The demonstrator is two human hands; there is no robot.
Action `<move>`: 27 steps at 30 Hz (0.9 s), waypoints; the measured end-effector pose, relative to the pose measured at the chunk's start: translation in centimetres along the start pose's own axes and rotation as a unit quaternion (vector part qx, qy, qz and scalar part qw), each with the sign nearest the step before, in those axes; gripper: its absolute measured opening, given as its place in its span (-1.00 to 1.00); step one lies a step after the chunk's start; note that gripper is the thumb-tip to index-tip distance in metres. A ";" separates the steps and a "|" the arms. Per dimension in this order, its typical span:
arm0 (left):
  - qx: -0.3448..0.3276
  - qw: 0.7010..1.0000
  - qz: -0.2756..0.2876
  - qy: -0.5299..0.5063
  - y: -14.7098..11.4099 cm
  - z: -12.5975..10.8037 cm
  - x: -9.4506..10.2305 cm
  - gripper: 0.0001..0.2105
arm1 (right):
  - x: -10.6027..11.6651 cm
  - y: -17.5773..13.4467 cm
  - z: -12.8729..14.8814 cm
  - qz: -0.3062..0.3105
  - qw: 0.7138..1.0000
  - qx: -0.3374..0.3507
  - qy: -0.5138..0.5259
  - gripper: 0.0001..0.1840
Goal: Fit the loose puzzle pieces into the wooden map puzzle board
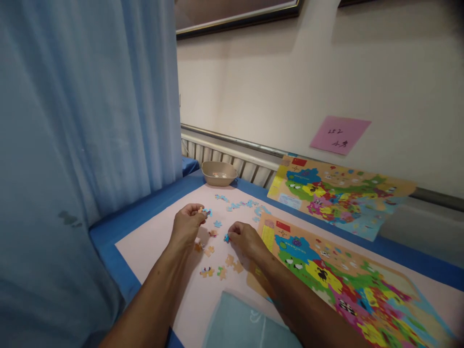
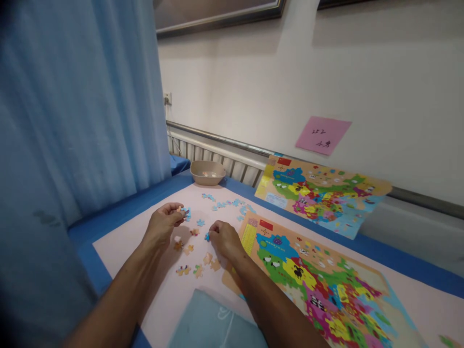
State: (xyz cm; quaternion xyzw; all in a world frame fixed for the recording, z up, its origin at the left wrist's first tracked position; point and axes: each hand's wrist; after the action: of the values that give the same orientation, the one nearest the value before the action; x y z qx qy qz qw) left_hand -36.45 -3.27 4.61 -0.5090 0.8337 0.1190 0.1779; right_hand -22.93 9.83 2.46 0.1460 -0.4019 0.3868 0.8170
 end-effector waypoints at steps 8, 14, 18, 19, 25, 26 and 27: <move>-0.037 0.994 -0.097 -0.020 0.8 -0.3 0.8 -0.65 | 0.4 -0.2 0.0 0.005 1.000 -0.010 0.000 -0.89; -0.034 0.993 -0.108 -0.033 0.6 -0.8 0.5 -0.63 | 0.6 0.0 -0.2 0.003 1.000 0.001 -0.019 -0.88; -0.030 0.993 -0.106 -0.034 0.6 -0.9 0.5 -0.63 | 0.7 0.2 -0.2 0.006 0.999 -0.003 -0.031 -0.88; -0.030 0.993 -0.106 -0.034 0.6 -0.9 0.5 -0.64 | 0.7 0.3 -0.3 0.007 0.999 -0.005 -0.033 -0.89; -0.029 0.993 -0.107 -0.031 0.6 -0.8 0.5 -0.64 | 1.3 0.8 -0.5 0.018 0.999 -0.023 -0.038 -0.86; -0.029 0.994 -0.106 -0.031 0.6 -0.7 0.5 -0.65 | 1.5 0.9 -0.6 0.017 0.999 -0.024 -0.041 -0.86; -0.029 0.994 -0.104 -0.030 0.6 -0.7 0.4 -0.65 | 1.6 1.0 -0.6 0.015 0.999 -0.023 -0.044 -0.87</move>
State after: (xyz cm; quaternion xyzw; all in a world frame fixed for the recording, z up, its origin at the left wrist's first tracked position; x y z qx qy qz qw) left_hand -37.25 -3.62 5.07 -0.5945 0.7665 0.1393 0.1993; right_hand -22.73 11.62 3.25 0.1382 -0.4485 0.3828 0.7957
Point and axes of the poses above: each hand's wrist, its own y-axis towards the middle knuckle, its own x-axis out of the back of the hand, z = x × y, and after that the axes turned 7 degrees about -y, right-handed
